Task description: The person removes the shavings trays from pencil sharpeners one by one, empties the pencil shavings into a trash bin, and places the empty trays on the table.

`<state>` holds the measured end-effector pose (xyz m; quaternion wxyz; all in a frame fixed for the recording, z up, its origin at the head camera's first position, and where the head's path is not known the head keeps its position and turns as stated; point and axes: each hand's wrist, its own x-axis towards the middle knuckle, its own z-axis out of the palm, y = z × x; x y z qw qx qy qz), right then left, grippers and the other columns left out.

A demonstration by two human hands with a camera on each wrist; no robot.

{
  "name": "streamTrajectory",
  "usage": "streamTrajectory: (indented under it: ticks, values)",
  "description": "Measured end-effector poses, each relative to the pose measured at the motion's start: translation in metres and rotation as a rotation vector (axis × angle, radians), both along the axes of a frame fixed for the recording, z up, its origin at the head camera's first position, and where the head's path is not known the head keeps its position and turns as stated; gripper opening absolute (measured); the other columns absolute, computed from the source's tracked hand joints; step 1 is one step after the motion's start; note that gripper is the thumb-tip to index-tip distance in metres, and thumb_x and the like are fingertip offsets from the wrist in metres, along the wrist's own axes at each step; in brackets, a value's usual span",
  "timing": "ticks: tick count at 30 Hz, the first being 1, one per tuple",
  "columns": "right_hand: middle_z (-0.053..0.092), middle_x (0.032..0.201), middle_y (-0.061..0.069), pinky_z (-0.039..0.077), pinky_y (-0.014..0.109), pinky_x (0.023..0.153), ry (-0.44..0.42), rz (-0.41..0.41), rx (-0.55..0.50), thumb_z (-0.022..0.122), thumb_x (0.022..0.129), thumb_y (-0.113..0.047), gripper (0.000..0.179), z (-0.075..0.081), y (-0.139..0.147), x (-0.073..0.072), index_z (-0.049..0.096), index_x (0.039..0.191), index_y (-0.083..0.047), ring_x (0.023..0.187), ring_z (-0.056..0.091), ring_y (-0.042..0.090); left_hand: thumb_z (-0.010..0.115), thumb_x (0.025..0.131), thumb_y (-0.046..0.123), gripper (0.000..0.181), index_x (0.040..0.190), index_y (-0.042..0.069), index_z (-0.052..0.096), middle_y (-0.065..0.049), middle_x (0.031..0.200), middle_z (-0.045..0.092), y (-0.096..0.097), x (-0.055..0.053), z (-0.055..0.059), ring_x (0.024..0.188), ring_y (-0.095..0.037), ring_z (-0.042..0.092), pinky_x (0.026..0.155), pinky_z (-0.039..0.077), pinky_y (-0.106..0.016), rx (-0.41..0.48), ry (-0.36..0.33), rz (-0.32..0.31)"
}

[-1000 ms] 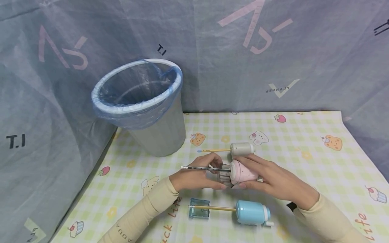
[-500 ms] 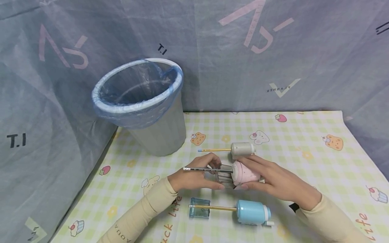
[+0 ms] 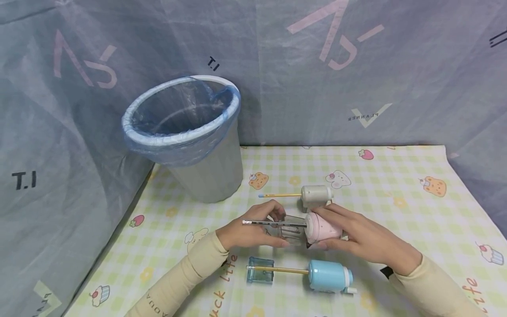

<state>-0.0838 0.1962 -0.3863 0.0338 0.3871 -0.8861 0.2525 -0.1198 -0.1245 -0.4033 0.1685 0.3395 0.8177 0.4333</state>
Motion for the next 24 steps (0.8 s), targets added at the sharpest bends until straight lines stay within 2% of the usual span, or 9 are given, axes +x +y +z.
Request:
streamTrajectory:
  ticks: [4, 7, 13, 20, 24]
  values:
    - [0.059, 0.149, 0.003, 0.057, 0.049, 0.099, 0.002, 0.003, 0.001, 0.077, 0.100, -0.035, 0.063, 0.000, 0.000, 0.000, 0.057, 0.154, -0.010, 0.129, 0.061, 0.020, 0.090, 0.089, 0.037, 0.057, 0.132, 0.021, 0.056, 0.009, 0.127, 0.060, -0.002, -0.001, -0.001, 0.116, -0.008, 0.060, 0.101, 0.052, -0.031, 0.024, 0.006, 0.000]
    - [0.060, 0.145, 0.000, 0.058, 0.043, 0.096, 0.004, 0.016, -0.008, 0.077, 0.100, -0.035, 0.063, -0.001, 0.000, -0.001, 0.056, 0.154, -0.010, 0.122, 0.061, 0.012, 0.091, 0.089, 0.034, 0.056, 0.131, 0.019, 0.056, 0.006, 0.127, 0.061, -0.003, -0.002, -0.001, 0.114, -0.009, 0.061, 0.100, 0.052, -0.031, 0.045, 0.007, -0.001]
    - [0.060, 0.140, -0.005, 0.055, 0.032, 0.087, 0.009, 0.041, -0.033, 0.078, 0.100, -0.034, 0.066, -0.002, 0.000, -0.002, 0.053, 0.156, -0.013, 0.108, 0.057, 0.002, 0.090, 0.089, 0.028, 0.057, 0.131, 0.009, 0.056, -0.008, 0.128, 0.063, -0.006, -0.003, -0.001, 0.112, -0.011, 0.061, 0.098, 0.053, -0.032, 0.078, -0.005, -0.007]
    - [0.060, 0.141, -0.005, 0.057, 0.036, 0.089, 0.013, 0.017, -0.013, 0.079, 0.099, -0.036, 0.066, -0.004, 0.002, -0.001, 0.055, 0.156, -0.014, 0.112, 0.059, 0.004, 0.091, 0.089, 0.026, 0.060, 0.132, 0.004, 0.056, -0.012, 0.125, 0.065, -0.009, -0.003, -0.001, 0.109, -0.012, 0.062, 0.097, 0.054, -0.031, 0.082, -0.004, 0.005]
    - [0.060, 0.140, -0.006, 0.058, 0.035, 0.087, 0.025, 0.009, -0.005, 0.079, 0.098, -0.036, 0.066, -0.004, 0.003, -0.001, 0.055, 0.156, -0.015, 0.109, 0.059, 0.003, 0.089, 0.091, 0.025, 0.059, 0.133, 0.003, 0.054, -0.014, 0.128, 0.062, -0.012, -0.002, -0.002, 0.111, -0.014, 0.062, 0.101, 0.054, -0.031, 0.094, -0.023, -0.003]
